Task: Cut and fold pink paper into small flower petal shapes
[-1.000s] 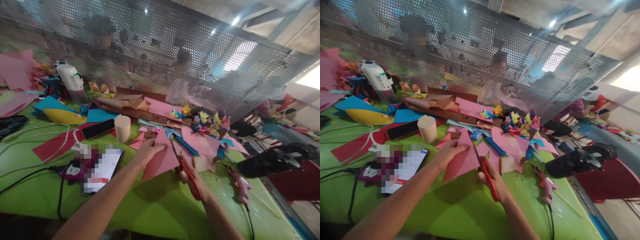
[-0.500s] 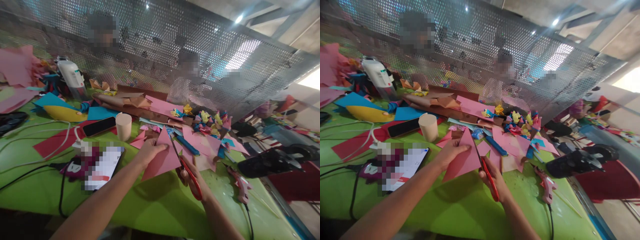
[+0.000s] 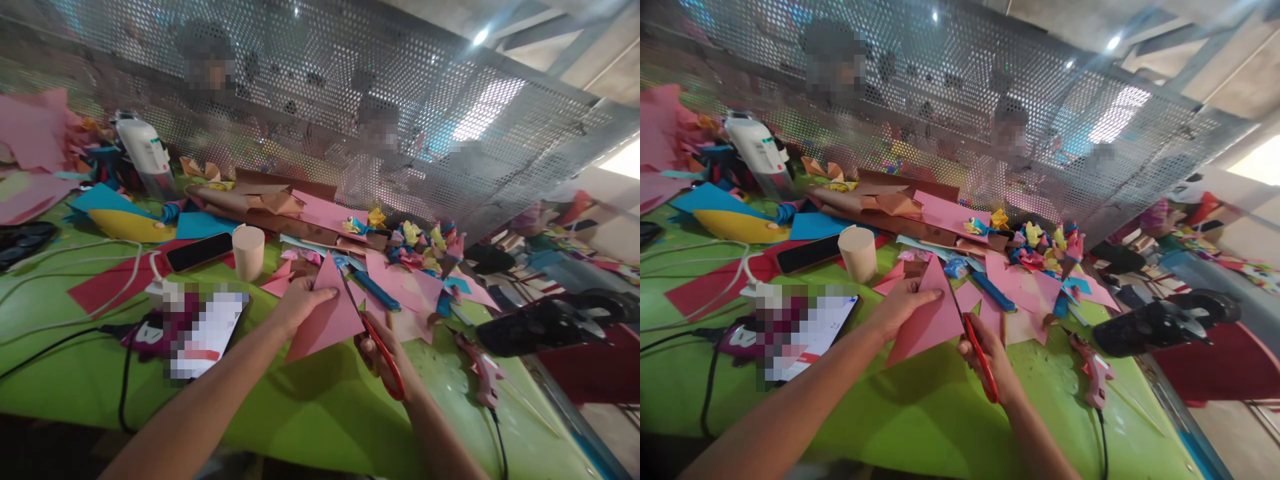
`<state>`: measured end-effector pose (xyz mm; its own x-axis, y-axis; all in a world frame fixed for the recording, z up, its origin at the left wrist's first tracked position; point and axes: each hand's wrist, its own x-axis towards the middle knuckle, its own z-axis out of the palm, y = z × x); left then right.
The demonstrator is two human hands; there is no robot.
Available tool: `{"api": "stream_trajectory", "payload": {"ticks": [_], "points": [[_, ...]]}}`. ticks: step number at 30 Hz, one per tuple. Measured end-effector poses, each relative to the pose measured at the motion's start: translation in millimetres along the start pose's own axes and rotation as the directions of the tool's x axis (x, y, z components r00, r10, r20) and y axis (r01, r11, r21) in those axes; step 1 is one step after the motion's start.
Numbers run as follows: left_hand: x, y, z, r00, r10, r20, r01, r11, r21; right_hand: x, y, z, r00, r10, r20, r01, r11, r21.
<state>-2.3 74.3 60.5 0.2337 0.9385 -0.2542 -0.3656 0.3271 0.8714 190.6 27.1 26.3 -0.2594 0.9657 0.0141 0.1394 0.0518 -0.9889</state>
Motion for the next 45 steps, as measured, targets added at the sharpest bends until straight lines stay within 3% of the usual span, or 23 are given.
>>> {"api": "stream_trajectory", "payload": {"ticks": [16, 22, 29, 32, 34, 36, 39, 42, 45], "points": [[-0.6, 1.5, -0.1, 1.0, 0.0, 0.011, 0.0, 1.0, 0.009, -1.8, 0.9, 1.9, 0.998, 0.019, -0.053, -0.019, 1.0, -0.001], [-1.2, 3.4, 0.9, 0.998, 0.037, -0.045, -0.037, 0.999, 0.018, -1.2, -6.3, -6.3, 0.993, 0.052, -0.103, -0.048, 0.998, 0.046], [2.9, -3.2, 0.0, 0.998, 0.047, -0.033, -0.045, 0.998, 0.048, 4.1, -12.1, -2.7, 0.965, 0.07, -0.252, -0.038, 0.991, 0.129], [4.8, -3.4, -2.5, 0.999, 0.037, -0.003, -0.037, 0.998, 0.045, 5.8, -12.6, -12.3, 0.97, 0.067, -0.234, -0.052, 0.996, 0.067], [6.5, -1.4, -5.3, 0.998, 0.059, -0.031, -0.058, 0.998, 0.035, 7.5, -12.1, -23.8, 0.974, 0.025, -0.223, -0.045, 0.996, -0.082], [8.5, 1.4, -8.3, 0.991, 0.101, -0.091, -0.1, 0.995, 0.007, 9.6, -11.2, -35.5, 0.965, -0.045, -0.259, -0.05, 0.936, -0.349], [11.3, 4.2, -11.6, 0.977, 0.139, -0.161, -0.149, 0.987, -0.055, 12.1, -10.1, -47.7, 0.947, -0.097, -0.306, -0.172, 0.652, -0.738], [13.4, 3.4, -12.8, 0.975, 0.122, -0.183, -0.137, 0.988, -0.073, 11.4, -10.8, -53.9, 0.955, -0.042, -0.292, -0.254, 0.388, -0.886], [14.4, 0.3, -12.3, 0.98, 0.1, -0.174, -0.116, 0.99, -0.083, 8.0, -14.6, -59.2, 0.95, 0.017, -0.31, -0.302, 0.287, -0.909]]}}
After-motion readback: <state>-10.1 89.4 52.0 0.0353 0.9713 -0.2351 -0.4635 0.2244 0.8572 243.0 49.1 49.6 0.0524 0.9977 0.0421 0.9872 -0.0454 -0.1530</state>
